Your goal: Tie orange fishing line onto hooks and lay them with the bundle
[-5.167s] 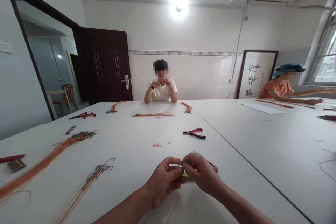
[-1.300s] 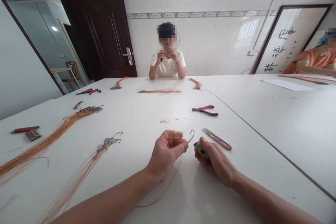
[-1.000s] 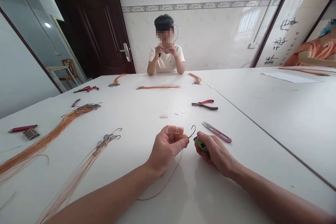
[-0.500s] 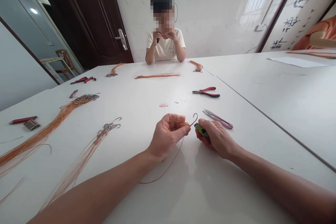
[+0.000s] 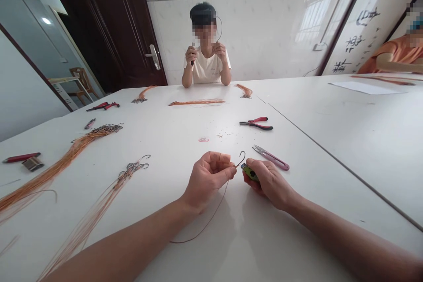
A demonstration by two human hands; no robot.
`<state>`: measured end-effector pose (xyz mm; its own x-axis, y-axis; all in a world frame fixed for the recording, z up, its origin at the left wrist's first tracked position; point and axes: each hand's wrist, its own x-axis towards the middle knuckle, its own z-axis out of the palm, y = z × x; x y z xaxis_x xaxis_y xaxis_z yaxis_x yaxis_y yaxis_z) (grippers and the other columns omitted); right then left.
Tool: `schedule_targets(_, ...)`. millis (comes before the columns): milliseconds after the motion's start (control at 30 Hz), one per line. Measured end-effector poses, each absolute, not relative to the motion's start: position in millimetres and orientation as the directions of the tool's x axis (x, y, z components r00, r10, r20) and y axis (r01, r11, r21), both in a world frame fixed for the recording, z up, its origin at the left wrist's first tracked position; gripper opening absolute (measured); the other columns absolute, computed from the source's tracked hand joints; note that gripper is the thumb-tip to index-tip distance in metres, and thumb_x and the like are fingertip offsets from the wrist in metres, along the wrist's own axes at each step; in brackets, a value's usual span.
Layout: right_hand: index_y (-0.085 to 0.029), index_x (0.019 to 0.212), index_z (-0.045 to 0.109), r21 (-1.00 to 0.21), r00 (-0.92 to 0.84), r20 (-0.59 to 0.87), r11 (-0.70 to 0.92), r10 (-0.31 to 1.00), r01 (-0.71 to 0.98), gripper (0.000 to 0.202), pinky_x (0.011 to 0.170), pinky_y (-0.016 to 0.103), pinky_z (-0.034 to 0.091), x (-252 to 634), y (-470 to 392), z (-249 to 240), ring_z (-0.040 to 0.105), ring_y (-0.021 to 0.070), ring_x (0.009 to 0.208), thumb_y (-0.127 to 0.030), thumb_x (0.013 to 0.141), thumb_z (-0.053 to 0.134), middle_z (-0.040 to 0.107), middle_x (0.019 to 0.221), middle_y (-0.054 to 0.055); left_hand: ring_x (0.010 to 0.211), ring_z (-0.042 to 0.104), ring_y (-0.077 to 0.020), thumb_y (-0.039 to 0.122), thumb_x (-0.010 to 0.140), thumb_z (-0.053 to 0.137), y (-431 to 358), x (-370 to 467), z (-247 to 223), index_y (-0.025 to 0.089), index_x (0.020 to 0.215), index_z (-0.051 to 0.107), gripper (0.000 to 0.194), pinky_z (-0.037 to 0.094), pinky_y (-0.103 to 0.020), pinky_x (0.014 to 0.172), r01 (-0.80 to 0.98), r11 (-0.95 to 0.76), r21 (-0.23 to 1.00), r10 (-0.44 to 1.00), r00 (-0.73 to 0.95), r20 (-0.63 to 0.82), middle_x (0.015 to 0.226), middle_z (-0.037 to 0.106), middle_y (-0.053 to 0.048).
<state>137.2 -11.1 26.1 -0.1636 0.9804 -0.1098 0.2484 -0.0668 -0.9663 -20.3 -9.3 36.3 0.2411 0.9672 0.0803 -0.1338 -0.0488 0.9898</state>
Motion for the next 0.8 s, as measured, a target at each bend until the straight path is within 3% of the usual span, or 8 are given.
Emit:
schedule_targets(367,-0.015,0.062,0.047,-0.977,-0.188,-0.096,-0.056,0.977,0.207,0.049,0.040,0.020,0.023,141.0,-12.2,21.4,0.029,0.0057,0.040,-0.055,0.082,0.026,0.037,0.047,-0.004,0.064,0.051,-0.0081,0.017,0.069,0.061,-9.0,-21.1,37.4,0.018,0.078,0.050,0.015,0.040,-0.021,0.057,-0.143,-0.061,0.988,0.969,0.227,0.093,0.067,0.054,0.002)
schedule_targets(533,-0.017,0.083,0.053,-0.972,-0.146,0.011,0.045,0.989,0.229,0.028,0.042,0.020,0.026,144.0,-11.2,19.8,0.032,0.0065,0.044,-0.044,0.076,0.049,0.037,0.052,-0.005,0.063,0.051,-0.0078,0.016,0.067,0.062,-8.9,-20.0,36.0,0.017,0.078,0.050,0.016,0.040,-0.021,0.058,-0.163,-0.065,0.985,0.975,0.202,0.097,0.067,0.055,0.003)
schedule_targets(600,-0.017,0.089,0.054,-0.964,-0.141,0.024,0.060,0.990,0.259,0.029,0.042,0.020,0.026,141.7,-11.4,19.7,0.033,0.0064,0.045,-0.042,0.073,0.054,0.038,0.054,-0.005,0.063,0.051,-0.0078,0.015,0.066,0.063,-9.5,-18.9,34.5,0.017,0.077,0.050,0.017,0.040,-0.022,0.060,-0.188,-0.052,0.981,0.975,0.203,0.090,0.066,0.055,0.003)
schedule_targets(800,-0.016,0.079,0.054,-0.968,-0.215,0.044,0.095,0.976,0.233,0.028,0.041,0.020,0.024,131.5,-11.8,14.0,0.028,0.0053,0.043,-0.044,0.074,0.053,0.036,0.052,-0.005,0.064,0.049,-0.0075,0.014,0.068,0.062,-10.7,-18.9,30.7,0.017,0.074,0.049,0.014,0.039,-0.022,0.062,-0.227,-0.054,0.972,0.963,0.245,0.111,0.068,0.052,0.003)
